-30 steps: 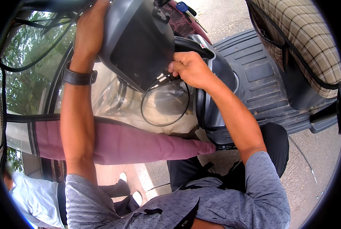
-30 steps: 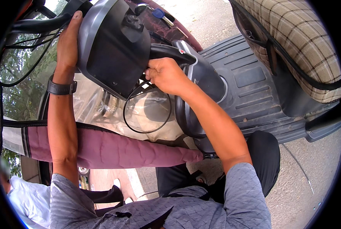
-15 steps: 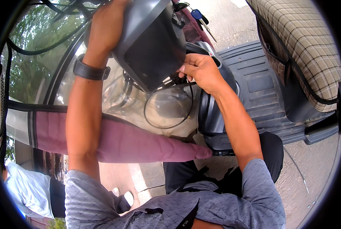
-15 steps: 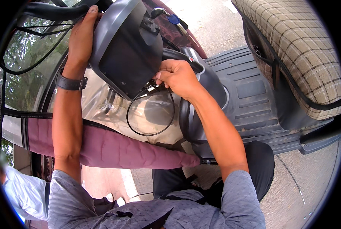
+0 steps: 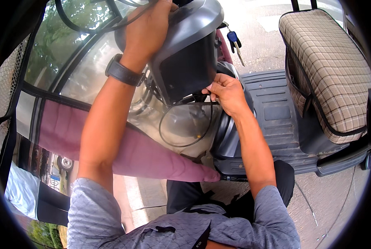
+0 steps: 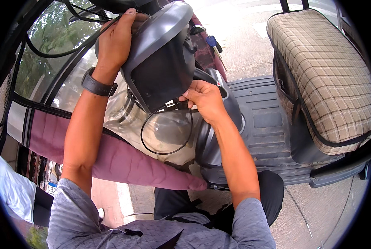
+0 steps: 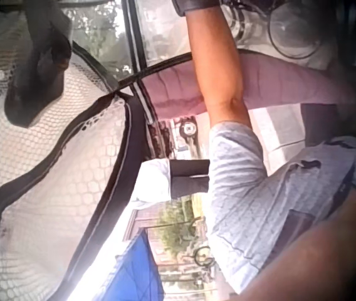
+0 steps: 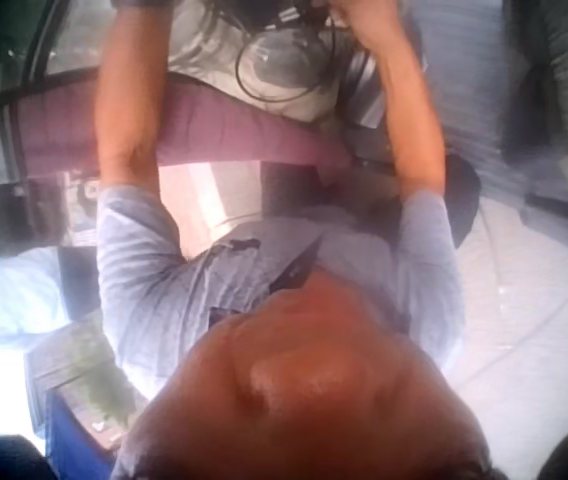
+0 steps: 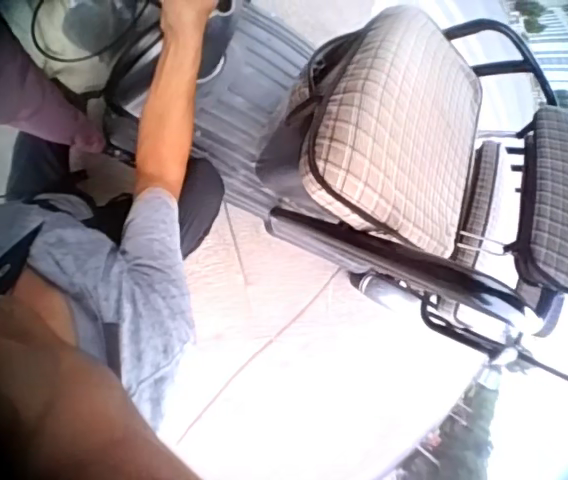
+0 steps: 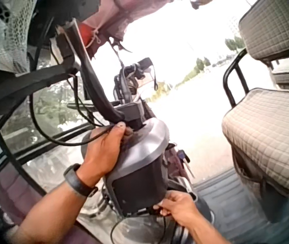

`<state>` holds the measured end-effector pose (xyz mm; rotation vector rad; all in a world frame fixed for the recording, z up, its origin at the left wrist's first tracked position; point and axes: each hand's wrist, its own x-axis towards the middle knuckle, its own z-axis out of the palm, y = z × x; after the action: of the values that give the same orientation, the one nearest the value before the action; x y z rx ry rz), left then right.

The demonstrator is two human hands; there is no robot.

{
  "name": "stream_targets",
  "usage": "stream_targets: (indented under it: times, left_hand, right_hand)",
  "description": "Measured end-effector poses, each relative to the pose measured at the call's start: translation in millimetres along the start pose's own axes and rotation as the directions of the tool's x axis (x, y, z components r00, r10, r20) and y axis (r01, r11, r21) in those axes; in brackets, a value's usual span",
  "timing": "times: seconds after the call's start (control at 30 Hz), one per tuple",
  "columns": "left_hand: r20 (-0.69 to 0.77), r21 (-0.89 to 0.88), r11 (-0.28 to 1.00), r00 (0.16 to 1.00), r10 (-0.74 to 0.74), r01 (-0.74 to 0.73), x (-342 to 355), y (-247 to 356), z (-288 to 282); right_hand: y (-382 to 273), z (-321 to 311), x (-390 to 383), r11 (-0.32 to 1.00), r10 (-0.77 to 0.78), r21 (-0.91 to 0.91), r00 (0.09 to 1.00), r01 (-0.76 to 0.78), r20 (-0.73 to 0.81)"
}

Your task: The person retrieves a black cable from a cluttered workbench and walks to a parked electric tricycle. They thread the cable through the handlebar assembly and secure it to the vehicle's frame using a fastening tool.

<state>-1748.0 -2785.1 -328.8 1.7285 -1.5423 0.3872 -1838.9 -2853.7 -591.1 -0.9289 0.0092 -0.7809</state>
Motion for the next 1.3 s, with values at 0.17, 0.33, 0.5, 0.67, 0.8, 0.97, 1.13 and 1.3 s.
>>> stream_targets:
  times: [0.17,0.33,0.5,0.67,0.8,0.97,1.13,1.3]
  left_hand:
    - [0.012,-0.061,0.998,1.000,0.002,-0.001,-1.7,-0.3,-0.4]
    - [0.000,-0.001,1.000,1.000,0.014,-0.014,-4.8,9.1,1.8]
    - [0.012,0.121,0.991,0.999,0.049,-0.050,-4.2,10.9,-1.6]
    - [0.036,0.276,0.956,0.995,0.088,-0.095,-3.0,8.1,-4.5]
    - [0.109,0.319,0.947,0.994,0.006,-0.040,-4.6,24.6,-1.4]
    - [0.174,0.342,0.940,0.982,-0.066,0.003,-2.3,28.9,-8.9]
    - [0.191,0.383,0.922,0.973,-0.133,0.052,-5.4,37.0,-10.1]
    - [0.207,0.384,0.923,0.977,-0.053,-0.031,-8.0,33.3,-10.5]
  right_hand:
    - [-8.0,8.3,0.3,0.980,0.193,-0.052,0.981,-0.194,-0.037]
    - [-9.4,9.4,-0.4,0.970,0.229,-0.073,0.971,-0.234,-0.065]
    - [-6.4,-2.5,-7.5,0.990,0.134,-0.043,0.991,-0.133,0.020]
    - [-7.1,-0.3,-14.0,0.982,0.119,0.149,0.992,-0.112,-0.034]
    - [-12.7,-13.6,-7.1,0.990,0.119,0.070,0.993,-0.120,0.016]
    - [-20.8,4.7,-4.5,0.988,0.153,-0.013,0.988,-0.154,-0.024]
    - [-12.5,21.2,-3.1,0.948,0.282,-0.151,0.959,-0.279,-0.003]
    - [-10.2,27.8,-5.1,0.939,0.306,-0.149,0.951,-0.310,-0.051]
